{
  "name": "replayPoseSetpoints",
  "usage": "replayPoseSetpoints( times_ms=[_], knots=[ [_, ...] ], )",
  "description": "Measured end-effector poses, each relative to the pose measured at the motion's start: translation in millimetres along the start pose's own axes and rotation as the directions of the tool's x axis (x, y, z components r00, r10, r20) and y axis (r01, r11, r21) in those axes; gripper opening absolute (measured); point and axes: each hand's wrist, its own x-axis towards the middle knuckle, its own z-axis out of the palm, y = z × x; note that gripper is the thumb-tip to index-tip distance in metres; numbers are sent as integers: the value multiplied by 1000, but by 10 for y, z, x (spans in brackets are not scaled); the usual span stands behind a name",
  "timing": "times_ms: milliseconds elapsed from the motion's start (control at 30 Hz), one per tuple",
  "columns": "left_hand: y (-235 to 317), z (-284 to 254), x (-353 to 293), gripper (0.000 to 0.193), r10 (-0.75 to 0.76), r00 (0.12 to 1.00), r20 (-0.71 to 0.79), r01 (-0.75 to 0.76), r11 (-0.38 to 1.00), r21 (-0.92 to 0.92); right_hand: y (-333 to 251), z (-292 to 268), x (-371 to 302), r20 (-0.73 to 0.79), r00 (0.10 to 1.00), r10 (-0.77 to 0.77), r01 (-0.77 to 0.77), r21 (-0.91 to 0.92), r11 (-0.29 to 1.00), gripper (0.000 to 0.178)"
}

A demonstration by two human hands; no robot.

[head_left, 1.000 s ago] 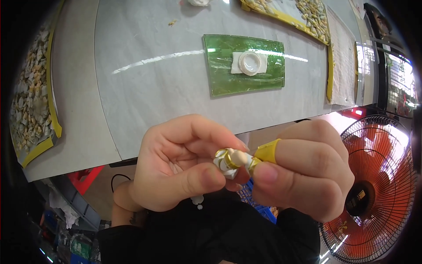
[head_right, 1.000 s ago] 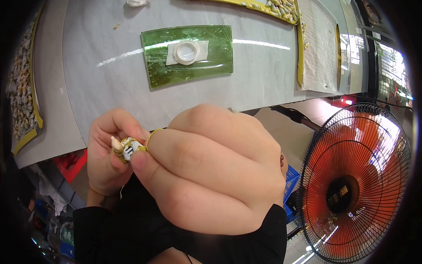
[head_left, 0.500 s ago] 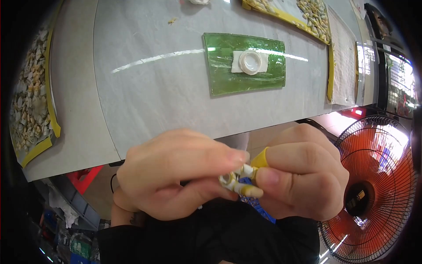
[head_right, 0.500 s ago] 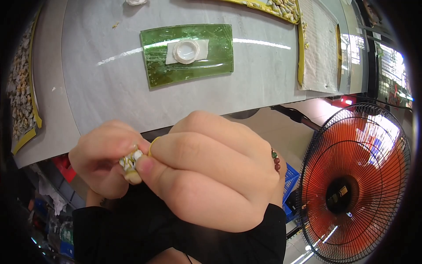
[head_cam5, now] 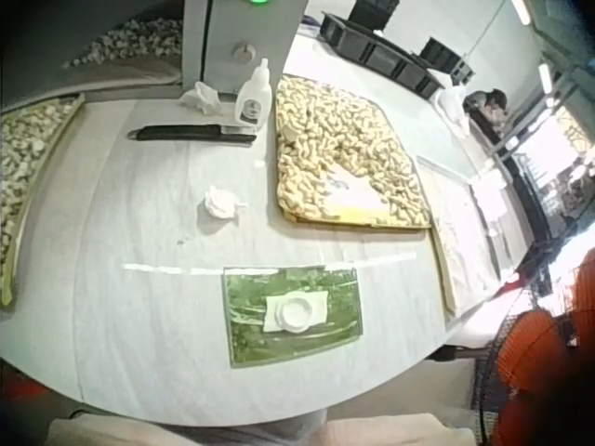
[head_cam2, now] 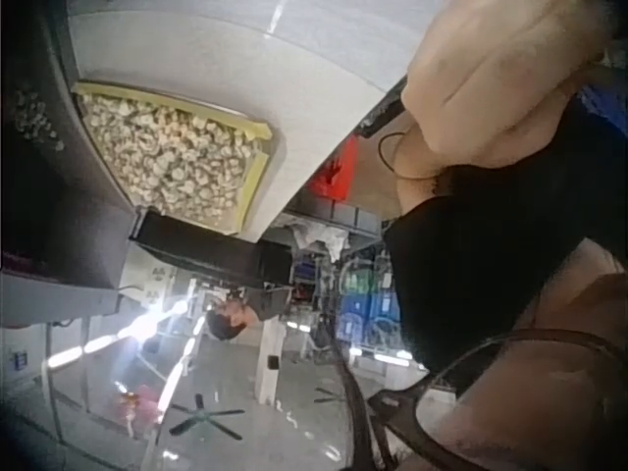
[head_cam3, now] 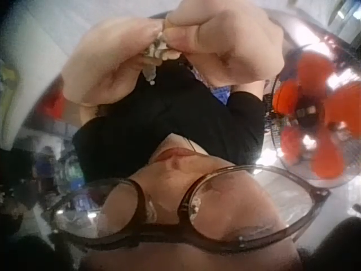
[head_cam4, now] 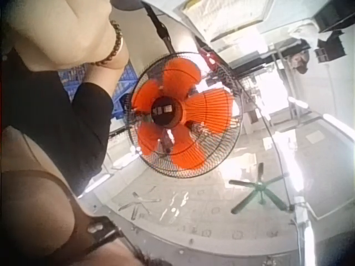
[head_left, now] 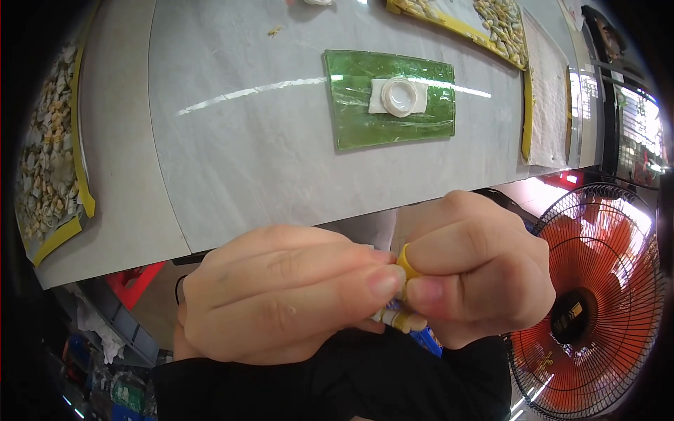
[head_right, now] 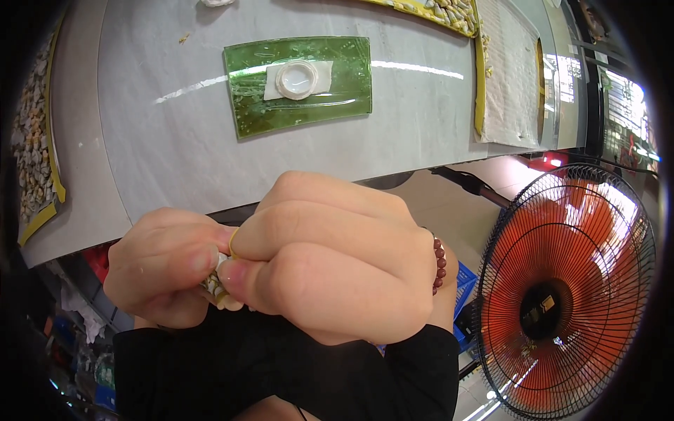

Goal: The person assembles small white components and plastic parts by hand, using an adhesive bottle to apply adhesive and fingertip protectors to handle the parts.

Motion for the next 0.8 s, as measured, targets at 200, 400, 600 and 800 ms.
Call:
replayPoseSetpoints(
  times_ms=[200, 400, 600, 800],
  knots=[
    [23, -5, -1, 42, -77, 997, 20, 79, 989, -124, -14, -9, 0, 14, 1000, 28, -29, 8, 1000, 22],
    [-83, 109, 3, 25, -263, 964, -27, 235, 901, -364, -91, -107, 25, 33, 996, 83, -73, -231, 970, 25],
    [93, 273, 49, 28, -542, 823, -169, 323, 691, -646, 58, -72, -104, -60, 998, -32, 5, -405, 914, 25],
    [79, 208, 33, 25, -490, 870, -47, 370, 713, -596, 62, 9, -209, -90, 996, -13, -30, -455, 890, 23]
  ],
)
